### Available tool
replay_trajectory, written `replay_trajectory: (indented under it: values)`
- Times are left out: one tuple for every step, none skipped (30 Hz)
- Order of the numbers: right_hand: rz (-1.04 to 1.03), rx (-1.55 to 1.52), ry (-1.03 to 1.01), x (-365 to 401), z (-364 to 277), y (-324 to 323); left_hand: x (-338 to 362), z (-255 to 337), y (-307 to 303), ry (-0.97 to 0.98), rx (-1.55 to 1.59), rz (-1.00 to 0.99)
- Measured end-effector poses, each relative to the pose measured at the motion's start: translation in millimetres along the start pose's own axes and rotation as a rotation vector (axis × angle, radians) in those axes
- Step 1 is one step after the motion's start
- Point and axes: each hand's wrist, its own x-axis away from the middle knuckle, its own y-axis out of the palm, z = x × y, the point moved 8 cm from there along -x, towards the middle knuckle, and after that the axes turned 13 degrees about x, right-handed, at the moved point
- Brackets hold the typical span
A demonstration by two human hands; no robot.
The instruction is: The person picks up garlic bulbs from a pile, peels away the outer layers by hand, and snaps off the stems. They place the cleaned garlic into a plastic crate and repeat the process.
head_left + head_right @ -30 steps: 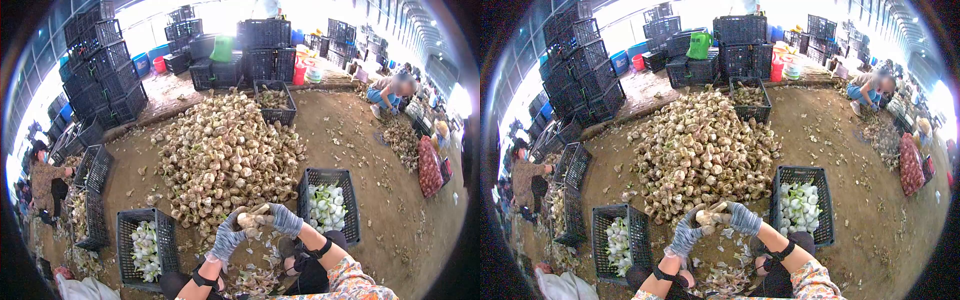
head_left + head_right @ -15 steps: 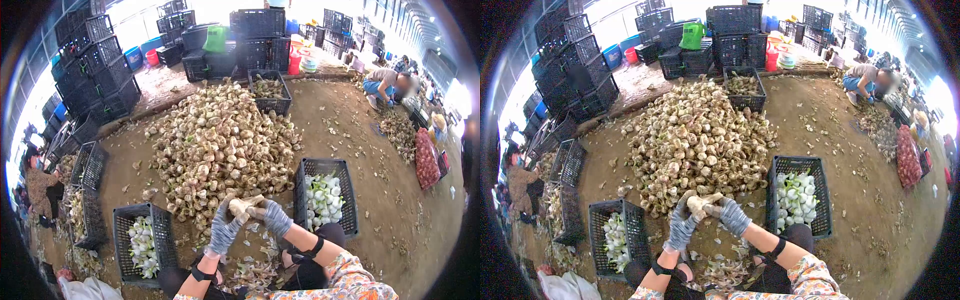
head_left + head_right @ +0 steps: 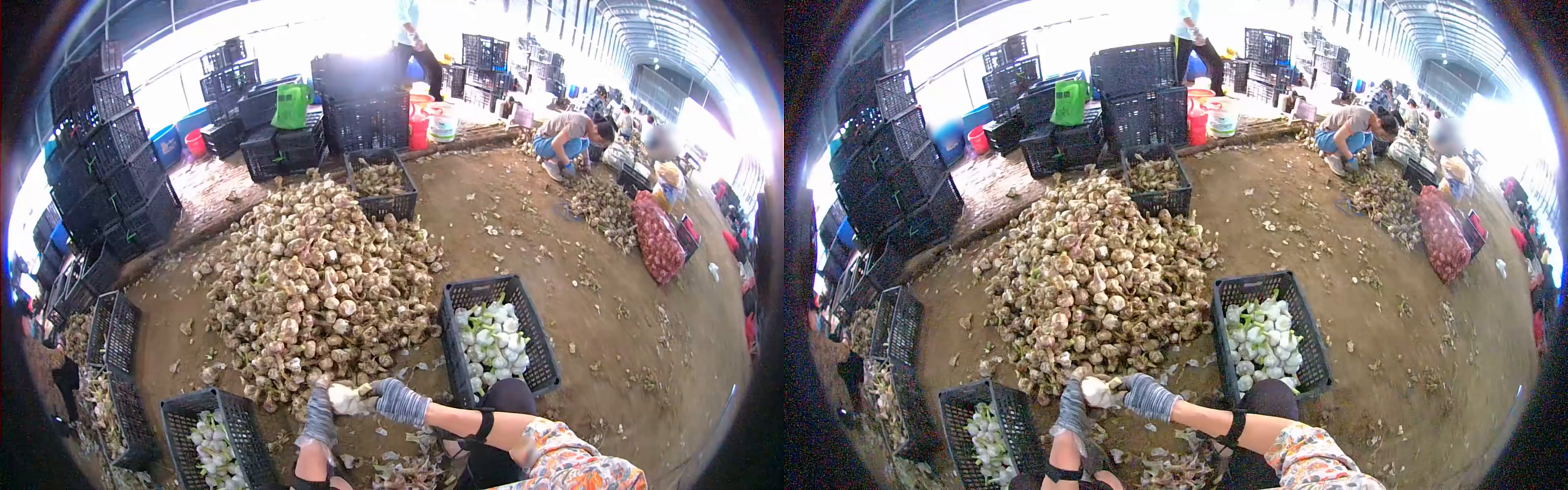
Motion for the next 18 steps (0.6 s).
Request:
replay_trajectory:
  values:
    - [-0.038, 0.106, 0.036, 1.6, 1.6, 1.3, 11.8, 3.1, 9.4, -0.095, 0.022, 0.111]
    - [0.053, 0.056, -0.027, -2.5, 7.5, 1.1, 20.7, -0.8, 12.5, -0.187, 0.044, 0.224]
    - [0.052, 0.053, -0.025, -10.0, 19.9, 1.1, 22.1, -6.2, 14.1, -0.189, 0.043, 0.226]
    - [0.103, 0.204, 0.076, -14.2, 34.5, -4.3, 24.1, 20.5, 24.6, 0.242, -0.231, 0.109]
    - [0.151, 0.354, 0.181, -12.2, 35.2, -12.9, 33.7, 23.8, 33.3, 0.416, -0.388, 0.103]
    - [0.156, 0.194, 0.029, -9.6, 18.5, -13.1, 46.0, 26.5, 42.3, 0.598, -0.565, 0.13]
    - [0.173, 0.258, 0.093, -8.9, 27.5, -12.8, 60.3, 27.2, 50.9, 0.776, -0.73, 0.189]
    - [0.197, 0.228, 0.078, -4.5, 16.9, -16.7, 65.3, 29.9, 59.4, 0.713, -0.582, 0.135]
    - [0.221, 0.199, 0.064, 0.7, 7.3, -20.5, 67.3, 32.3, 66.8, 0.648, -0.433, 0.084]
    - [0.229, 0.088, -0.08, -3.2, 7.3, -14.6, 65.6, 36.5, 72.4, 0.555, -0.294, 0.023]
    - [0.247, 0.138, -0.207, -1.6, -1.9, -14.7, 40.4, 18.2, 45.7, 0.359, 0.324, 0.008]
    - [0.228, 0.133, -0.174, -0.1, 0.9, -12.4, 36.9, 19.3, 31.0, 0.448, -0.064, 0.042]
    - [0.209, 0.135, -0.145, 1.5, -3.5, -13.2, 40.5, 35.1, 43.6, 0.532, -0.451, 0.067]
    - [0.213, 0.139, -0.137, 3.1, -3.8, -13.3, 29.1, 31.0, 28.9, 0.498, -0.542, 0.098]
    - [0.163, 0.023, -0.137, 3.6, -3.1, -10.6, -7.4, -1.8, -25.7, 0.348, -0.296, 0.161]
    - [0.114, -0.091, -0.139, 2.6, -3.0, -8.6, 8.2, 5.0, -6.2, 0.204, -0.211, 0.176]
    - [0.157, 0.122, -0.191, -1.8, 0.6, -8.5, 23.3, 13.1, 16.7, 0.065, -0.123, 0.184]
    - [0.173, 0.105, -0.195, 0.3, 8.5, -9.1, -0.6, -7.4, -7.6, 0.079, 0.04, 0.102]
